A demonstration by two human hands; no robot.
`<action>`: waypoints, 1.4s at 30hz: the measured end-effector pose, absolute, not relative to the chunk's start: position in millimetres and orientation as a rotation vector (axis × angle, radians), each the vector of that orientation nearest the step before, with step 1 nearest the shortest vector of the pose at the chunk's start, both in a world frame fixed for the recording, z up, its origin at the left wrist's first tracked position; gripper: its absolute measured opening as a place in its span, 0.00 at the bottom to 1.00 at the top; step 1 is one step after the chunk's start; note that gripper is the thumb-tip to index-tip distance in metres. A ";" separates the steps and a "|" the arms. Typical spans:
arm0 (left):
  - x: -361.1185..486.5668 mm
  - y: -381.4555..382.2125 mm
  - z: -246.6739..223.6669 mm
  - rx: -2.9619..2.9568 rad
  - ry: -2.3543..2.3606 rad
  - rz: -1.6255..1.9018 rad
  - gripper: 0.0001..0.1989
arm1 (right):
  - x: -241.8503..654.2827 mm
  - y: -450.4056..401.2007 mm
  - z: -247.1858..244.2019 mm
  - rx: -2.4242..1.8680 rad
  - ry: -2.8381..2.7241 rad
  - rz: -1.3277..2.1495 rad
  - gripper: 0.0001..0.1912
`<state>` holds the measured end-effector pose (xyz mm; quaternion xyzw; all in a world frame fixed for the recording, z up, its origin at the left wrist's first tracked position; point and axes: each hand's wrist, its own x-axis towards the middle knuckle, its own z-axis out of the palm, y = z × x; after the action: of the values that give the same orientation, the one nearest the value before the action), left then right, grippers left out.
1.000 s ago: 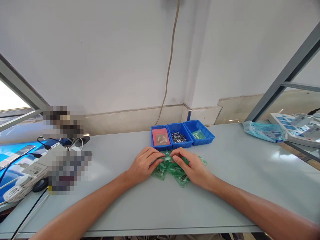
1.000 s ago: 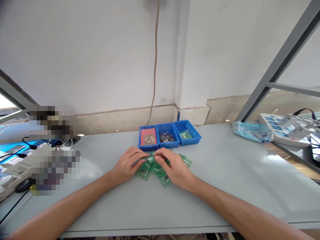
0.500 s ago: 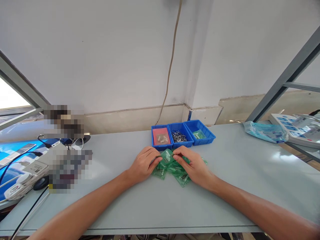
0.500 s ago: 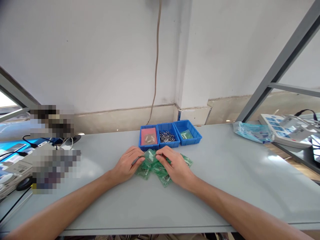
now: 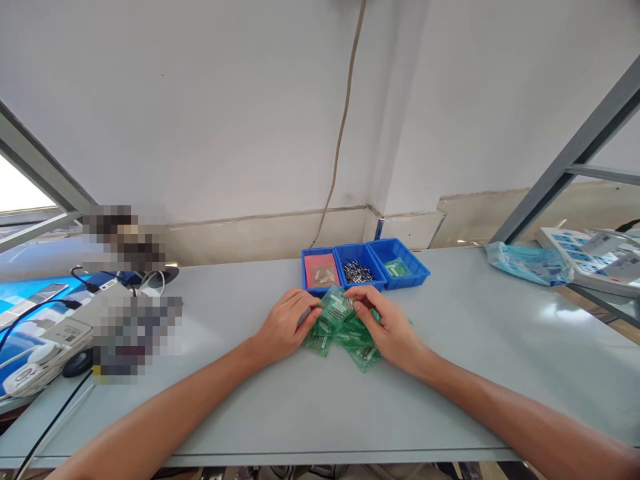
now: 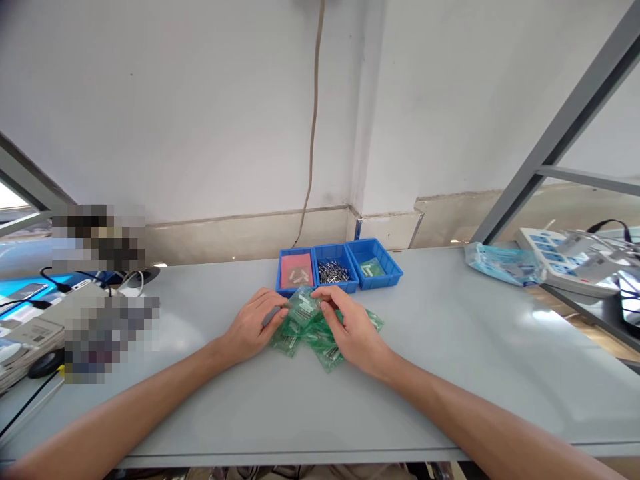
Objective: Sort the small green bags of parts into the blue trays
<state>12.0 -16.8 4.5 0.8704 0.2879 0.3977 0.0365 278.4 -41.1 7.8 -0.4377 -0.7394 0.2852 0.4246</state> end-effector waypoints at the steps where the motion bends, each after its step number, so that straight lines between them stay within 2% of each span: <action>1: 11.8 -16.7 4.0 2.673 0.885 1.223 0.07 | 278.2 -41.0 7.7 -1.087 -1.847 0.712 0.14; 13: 11.8 -16.4 4.1 2.691 0.874 1.250 0.07 | 277.3 -41.0 9.1 -1.093 -1.855 0.673 0.15; 24: 11.2 -17.5 5.2 2.701 0.834 1.245 0.06 | 277.9 -41.0 10.8 -1.082 -1.888 0.650 0.22; 36: 11.0 -17.5 4.3 2.694 0.792 1.235 0.07 | 278.0 -39.2 5.2 -1.121 -1.869 0.638 0.17; 42: 10.5 -18.1 4.3 2.692 0.801 1.196 0.08 | 277.5 -39.1 4.2 -1.142 -1.849 0.653 0.11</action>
<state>10.5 -18.1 4.3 0.8809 0.2621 0.3915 0.0445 277.5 -39.1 4.2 -0.4561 -0.7385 0.2610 0.4224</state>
